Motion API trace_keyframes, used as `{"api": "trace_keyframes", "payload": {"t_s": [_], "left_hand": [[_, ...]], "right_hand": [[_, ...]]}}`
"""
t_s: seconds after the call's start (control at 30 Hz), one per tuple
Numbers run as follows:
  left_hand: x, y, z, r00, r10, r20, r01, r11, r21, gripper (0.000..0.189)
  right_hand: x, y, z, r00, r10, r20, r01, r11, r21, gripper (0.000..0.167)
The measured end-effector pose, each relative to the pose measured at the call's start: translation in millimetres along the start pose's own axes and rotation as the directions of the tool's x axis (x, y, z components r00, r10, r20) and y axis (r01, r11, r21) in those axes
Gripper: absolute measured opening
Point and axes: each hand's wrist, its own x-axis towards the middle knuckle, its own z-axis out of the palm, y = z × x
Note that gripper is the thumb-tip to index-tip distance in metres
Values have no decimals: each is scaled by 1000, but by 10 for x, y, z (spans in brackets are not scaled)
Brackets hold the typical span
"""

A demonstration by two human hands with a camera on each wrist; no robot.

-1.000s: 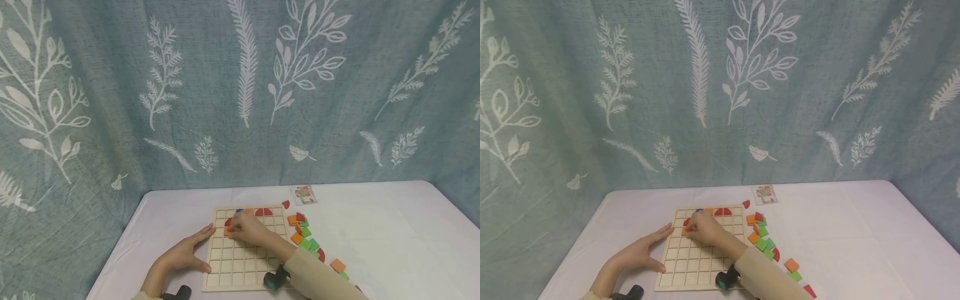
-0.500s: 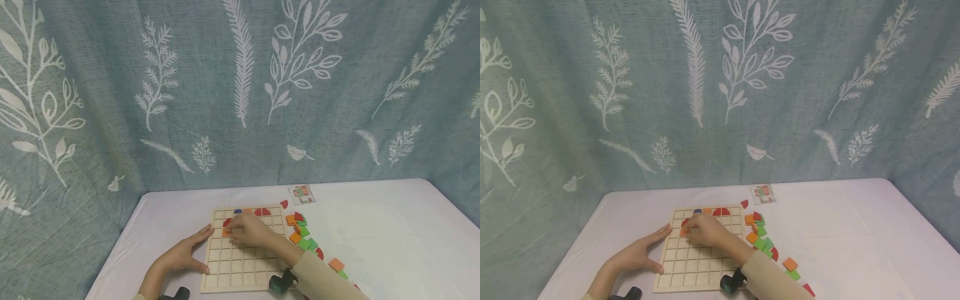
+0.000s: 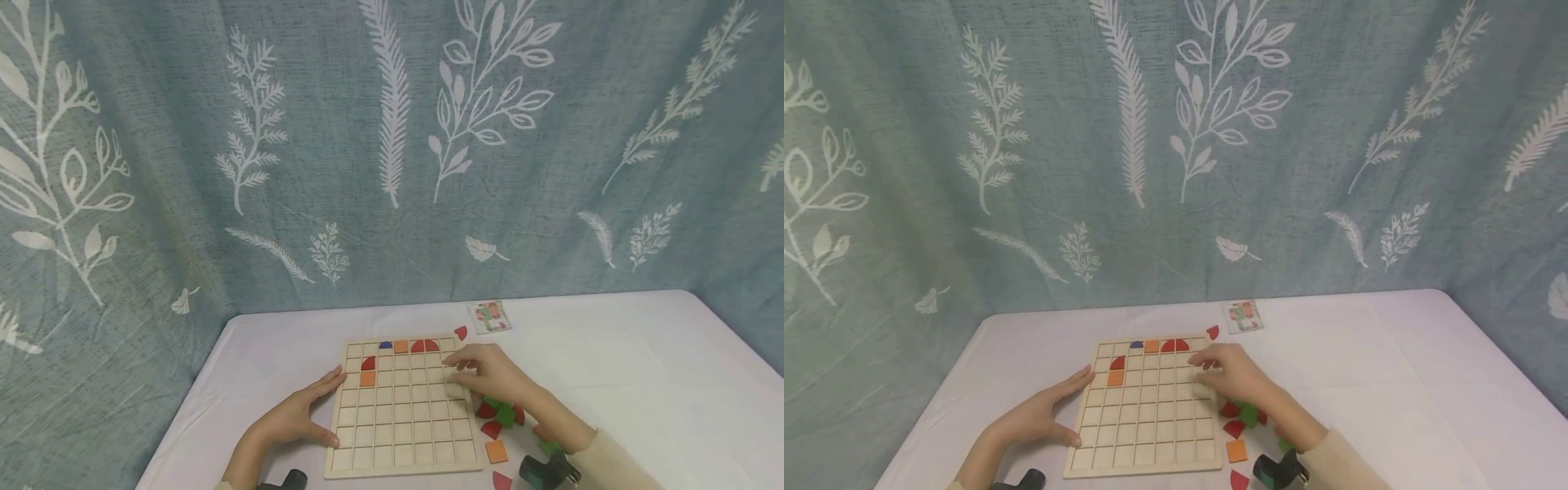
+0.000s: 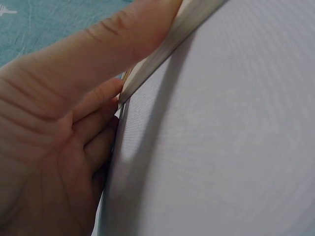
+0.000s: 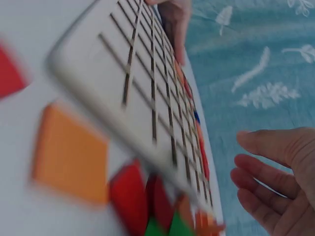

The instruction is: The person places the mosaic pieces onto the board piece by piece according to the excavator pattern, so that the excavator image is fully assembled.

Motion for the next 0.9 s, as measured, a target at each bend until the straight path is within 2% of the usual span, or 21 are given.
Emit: {"api": "trace_keyframes", "payload": {"t_s": [0.17,0.43,0.6,0.7,0.9], "left_hand": [[-10,6,-5,1000,3,0,-3,1000,9,105],[7,21,0,1000,-1,0,1,1000,17,106],[4,6,-11,1000,4,-2,-4,1000,21,106],[3,2,-13,1000,3,-2,-3,1000,17,106],[1,24,2,1000,-3,4,3,1000,-7,106]], "right_hand": [[-270,48,-115,997,71,40,-71,997,8,19],[-609,-17,-78,978,165,130,-166,986,-5,14],[-698,-96,-61,973,189,132,-170,975,-143,22],[-713,-127,-44,973,186,135,-152,962,-228,20],[-729,-131,-19,979,155,136,-118,961,-248,13]]}}
